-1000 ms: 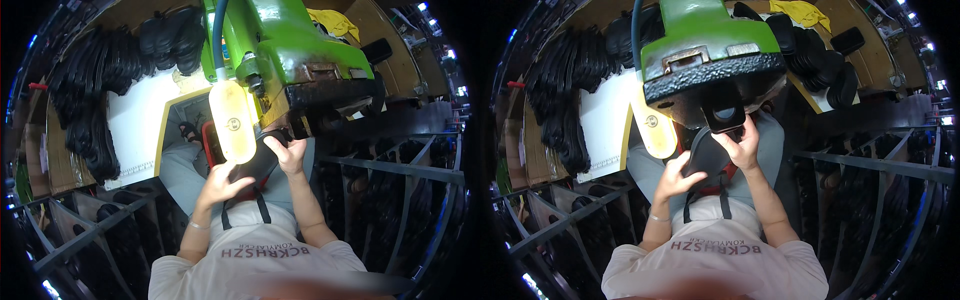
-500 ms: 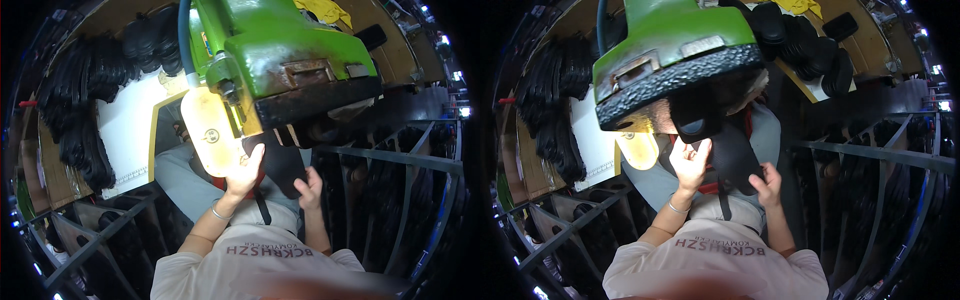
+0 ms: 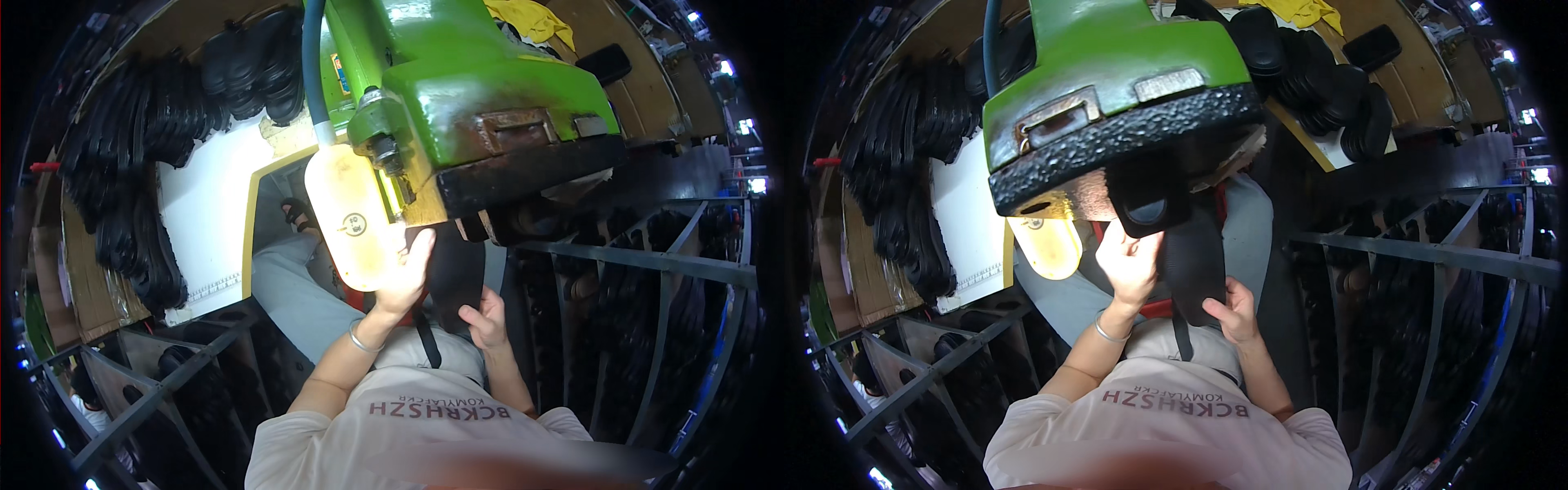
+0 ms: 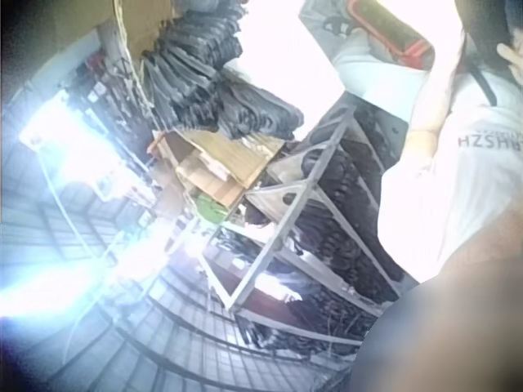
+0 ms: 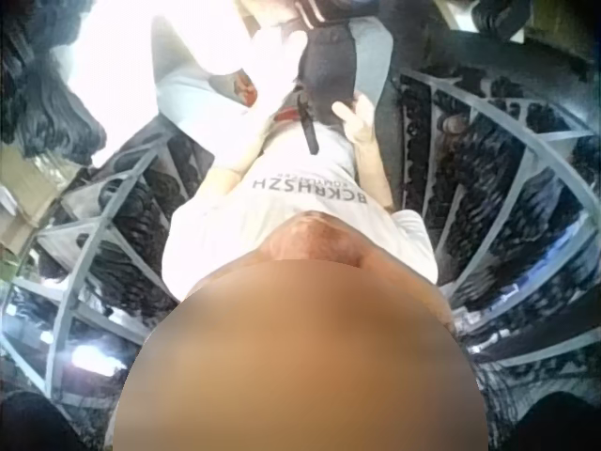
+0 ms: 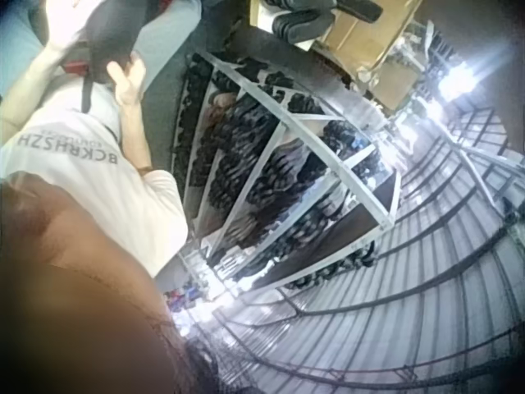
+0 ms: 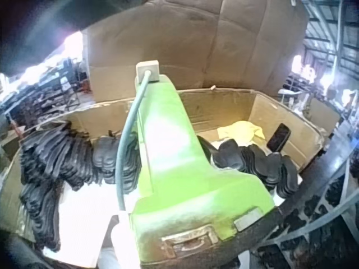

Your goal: The worker is using an industrial trimming machine to finish the edges of shoe soles and uppers.

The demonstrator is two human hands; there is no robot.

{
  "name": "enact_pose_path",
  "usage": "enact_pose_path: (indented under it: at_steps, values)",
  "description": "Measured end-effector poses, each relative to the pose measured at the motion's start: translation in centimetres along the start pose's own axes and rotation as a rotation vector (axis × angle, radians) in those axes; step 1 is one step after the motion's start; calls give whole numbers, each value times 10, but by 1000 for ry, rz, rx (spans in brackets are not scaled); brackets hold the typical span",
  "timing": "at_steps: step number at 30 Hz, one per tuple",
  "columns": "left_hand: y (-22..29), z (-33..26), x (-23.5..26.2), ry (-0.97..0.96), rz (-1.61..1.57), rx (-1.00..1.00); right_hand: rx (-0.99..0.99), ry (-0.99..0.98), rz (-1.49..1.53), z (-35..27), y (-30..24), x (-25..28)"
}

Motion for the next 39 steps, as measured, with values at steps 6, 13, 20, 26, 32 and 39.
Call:
enact_pose_path:
  at_steps: [6,13,20,26,32,39]
  values:
    - [-14,-18,23,-16,273,-123,-11,14,-13,6,-4,11]
    - [11,15,-12,-106,-8,-28,-123,-109,57,8,10,-3]
    - [12,-2,-2,2,47,7,-3,19,-47,-17,-19,3]
    - [13,-22,9,25,-121,62,-187,-18,-160,2,2,18]
    - [23,3,-12,-167,-223,272,-174,-94,-24,1,17,20]
    - [12,13,-7,-22,96,-81,-111,-119,4,-9,4,-18]
Point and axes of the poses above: each hand's wrist, its own z-axis towards the middle knuckle, its own x-axis out of the back of the hand, y = z × x, the point moved 1 cm from there along z, towards the middle knuckle, and after that the axes turned 9 degrees about -x, right-handed, at the moved point
